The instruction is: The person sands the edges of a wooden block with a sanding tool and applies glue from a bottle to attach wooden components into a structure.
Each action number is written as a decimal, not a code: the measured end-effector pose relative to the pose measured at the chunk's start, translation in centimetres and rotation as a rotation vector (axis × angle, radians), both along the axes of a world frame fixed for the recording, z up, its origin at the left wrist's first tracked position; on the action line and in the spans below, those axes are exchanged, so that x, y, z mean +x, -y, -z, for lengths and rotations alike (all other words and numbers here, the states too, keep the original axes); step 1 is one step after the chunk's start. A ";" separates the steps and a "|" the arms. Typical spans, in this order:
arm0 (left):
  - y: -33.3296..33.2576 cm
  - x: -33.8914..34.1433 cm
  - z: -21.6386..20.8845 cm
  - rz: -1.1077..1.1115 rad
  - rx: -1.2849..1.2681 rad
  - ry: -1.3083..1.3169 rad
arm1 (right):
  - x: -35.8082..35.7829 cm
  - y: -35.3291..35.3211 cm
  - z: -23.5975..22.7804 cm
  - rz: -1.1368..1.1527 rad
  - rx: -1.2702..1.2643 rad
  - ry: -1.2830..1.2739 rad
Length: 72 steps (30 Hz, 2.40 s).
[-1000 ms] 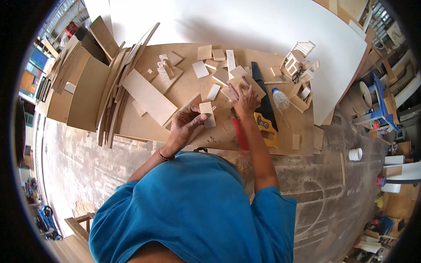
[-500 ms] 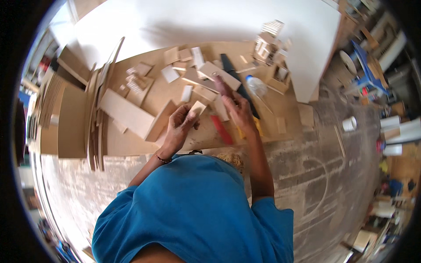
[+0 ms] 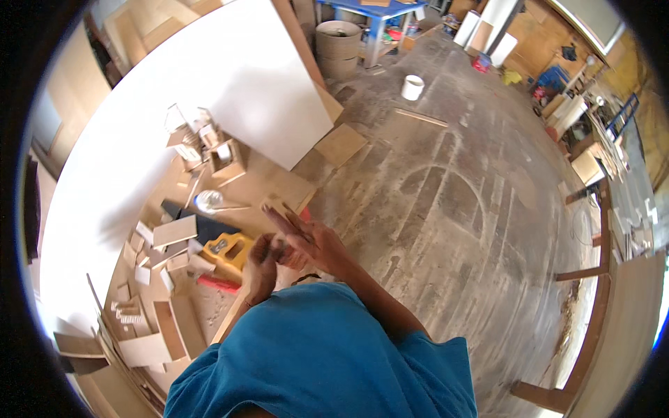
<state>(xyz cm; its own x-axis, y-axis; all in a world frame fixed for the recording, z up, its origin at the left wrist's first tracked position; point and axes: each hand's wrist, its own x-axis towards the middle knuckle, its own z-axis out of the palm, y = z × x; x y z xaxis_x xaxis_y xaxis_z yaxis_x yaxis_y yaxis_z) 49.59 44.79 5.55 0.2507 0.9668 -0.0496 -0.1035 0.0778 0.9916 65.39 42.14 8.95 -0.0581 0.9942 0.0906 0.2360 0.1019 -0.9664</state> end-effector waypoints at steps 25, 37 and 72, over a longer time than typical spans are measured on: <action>0.0 12.4 0.1 0.189 -0.211 0.129 | 13.9 4.7 0.4 0.063 0.003 0.118; -1.2 11.7 -0.5 0.023 -0.192 0.179 | 14.3 0.9 -0.7 -0.090 0.069 0.285; -2.4 14.3 0.6 -0.031 -0.160 0.374 | 18.0 -0.8 1.6 0.074 -0.177 0.644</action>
<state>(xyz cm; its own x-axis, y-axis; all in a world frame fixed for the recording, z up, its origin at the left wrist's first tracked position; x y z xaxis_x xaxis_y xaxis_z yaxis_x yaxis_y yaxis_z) 63.90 47.20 5.00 0.2511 0.9616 -0.1107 -0.4593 0.2190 0.8609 83.34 42.92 7.32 0.0227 0.9943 -0.1038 0.7712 -0.0835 -0.6311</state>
